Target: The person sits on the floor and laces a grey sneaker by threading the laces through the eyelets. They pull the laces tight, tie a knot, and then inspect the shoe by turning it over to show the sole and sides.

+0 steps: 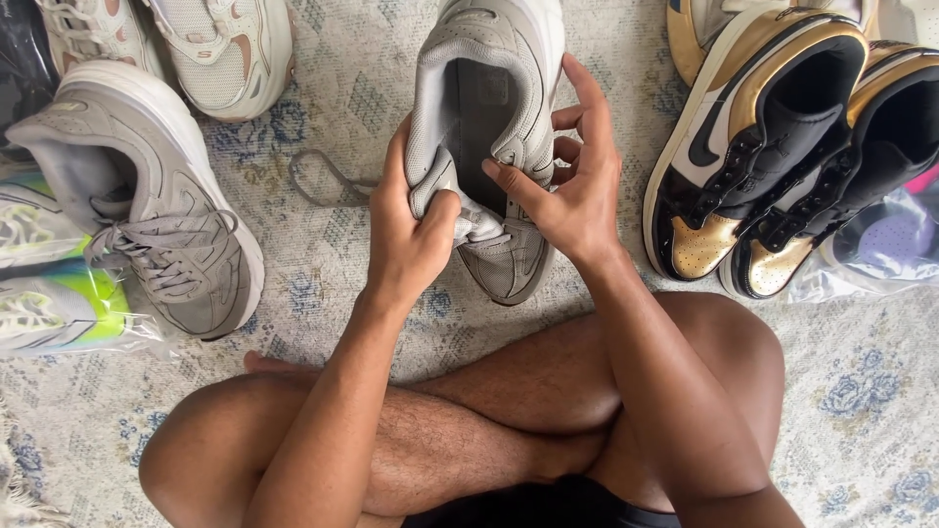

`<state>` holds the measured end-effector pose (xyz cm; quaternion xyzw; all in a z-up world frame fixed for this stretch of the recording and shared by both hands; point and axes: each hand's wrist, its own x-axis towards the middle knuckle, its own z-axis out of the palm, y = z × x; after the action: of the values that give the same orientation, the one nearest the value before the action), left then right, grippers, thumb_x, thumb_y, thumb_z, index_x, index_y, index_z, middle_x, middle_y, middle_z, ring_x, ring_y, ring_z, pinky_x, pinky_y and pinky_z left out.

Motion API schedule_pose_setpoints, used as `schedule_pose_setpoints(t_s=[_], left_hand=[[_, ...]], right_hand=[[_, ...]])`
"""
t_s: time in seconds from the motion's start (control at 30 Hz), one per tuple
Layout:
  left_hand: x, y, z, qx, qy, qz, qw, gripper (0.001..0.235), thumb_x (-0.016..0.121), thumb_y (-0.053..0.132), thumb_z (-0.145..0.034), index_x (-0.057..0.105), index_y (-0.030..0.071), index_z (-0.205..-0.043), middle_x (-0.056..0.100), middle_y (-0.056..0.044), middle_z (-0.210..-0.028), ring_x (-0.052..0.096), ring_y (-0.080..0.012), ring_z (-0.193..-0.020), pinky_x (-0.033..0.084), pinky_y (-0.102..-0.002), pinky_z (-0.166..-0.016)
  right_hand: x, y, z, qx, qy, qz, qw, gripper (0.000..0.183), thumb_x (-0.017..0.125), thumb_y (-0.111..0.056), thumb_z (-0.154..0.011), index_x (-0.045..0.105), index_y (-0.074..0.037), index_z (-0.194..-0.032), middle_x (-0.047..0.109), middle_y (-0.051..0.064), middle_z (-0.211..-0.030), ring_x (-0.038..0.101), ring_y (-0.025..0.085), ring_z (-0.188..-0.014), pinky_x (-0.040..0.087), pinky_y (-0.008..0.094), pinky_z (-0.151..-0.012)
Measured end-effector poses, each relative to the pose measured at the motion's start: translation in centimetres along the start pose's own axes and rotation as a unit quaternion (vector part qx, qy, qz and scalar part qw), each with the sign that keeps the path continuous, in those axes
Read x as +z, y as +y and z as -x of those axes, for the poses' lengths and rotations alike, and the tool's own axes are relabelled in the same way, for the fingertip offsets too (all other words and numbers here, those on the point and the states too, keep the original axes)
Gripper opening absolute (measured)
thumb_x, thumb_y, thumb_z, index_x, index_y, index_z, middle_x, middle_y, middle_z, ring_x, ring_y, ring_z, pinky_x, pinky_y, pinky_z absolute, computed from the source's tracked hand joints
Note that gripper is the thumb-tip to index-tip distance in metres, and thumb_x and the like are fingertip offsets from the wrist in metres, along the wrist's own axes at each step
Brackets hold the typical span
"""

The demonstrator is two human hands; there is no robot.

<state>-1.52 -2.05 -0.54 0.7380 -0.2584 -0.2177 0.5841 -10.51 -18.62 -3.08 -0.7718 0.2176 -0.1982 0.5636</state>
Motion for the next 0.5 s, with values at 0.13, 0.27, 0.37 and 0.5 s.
schedule_pose_setpoints(t_s=[0.13,0.27,0.37,0.5], left_hand=[[0.0,-0.3,0.0,0.008,0.003,-0.014,1.000,0.073,0.046,-0.008,-0.083,0.031,0.003,-0.154,0.069,-0.017,-0.110,0.058,-0.0127,-0.067,0.050,-0.022,-0.053],[0.2,0.4,0.0,0.066,0.005,-0.055,0.996,0.075,0.049,-0.009,-0.082,0.029,0.005,-0.153,0.066,-0.026,-0.130,0.075,-0.0290,-0.100,0.067,-0.031,-0.081],[0.6,0.5,0.2,0.095,0.020,-0.090,0.991,0.078,0.053,-0.009,-0.082,0.028,0.005,-0.154,0.068,-0.023,-0.126,0.075,-0.0273,-0.095,0.067,-0.029,-0.078],[1.2,0.7,0.5,0.166,0.055,-0.168,0.970,0.082,0.068,-0.007,-0.083,0.027,0.000,-0.155,0.045,-0.030,-0.156,0.057,-0.0467,-0.144,0.059,-0.051,-0.123]], right_hand=[[-0.3,0.5,-0.2,-0.031,-0.012,0.018,0.999,0.110,0.101,-0.020,-0.078,0.028,-0.006,-0.159,0.061,0.017,-0.110,0.071,0.022,-0.087,0.065,0.028,-0.066],[-0.4,-0.1,-0.2,0.007,-0.045,-0.114,0.992,0.094,0.077,-0.014,-0.081,0.026,-0.004,-0.160,0.062,0.026,-0.127,0.074,0.036,-0.107,0.067,0.040,-0.088],[-0.7,0.2,-0.4,0.012,-0.065,-0.173,0.983,0.097,0.060,-0.011,-0.067,0.029,-0.002,-0.159,0.062,0.027,-0.141,0.066,0.040,-0.127,0.060,0.046,-0.107],[-1.1,2.9,-0.2,0.005,-0.106,-0.368,0.924,0.100,0.044,-0.018,-0.058,0.040,-0.001,-0.157,0.051,0.016,-0.148,0.047,0.029,-0.129,0.036,0.036,-0.112]])
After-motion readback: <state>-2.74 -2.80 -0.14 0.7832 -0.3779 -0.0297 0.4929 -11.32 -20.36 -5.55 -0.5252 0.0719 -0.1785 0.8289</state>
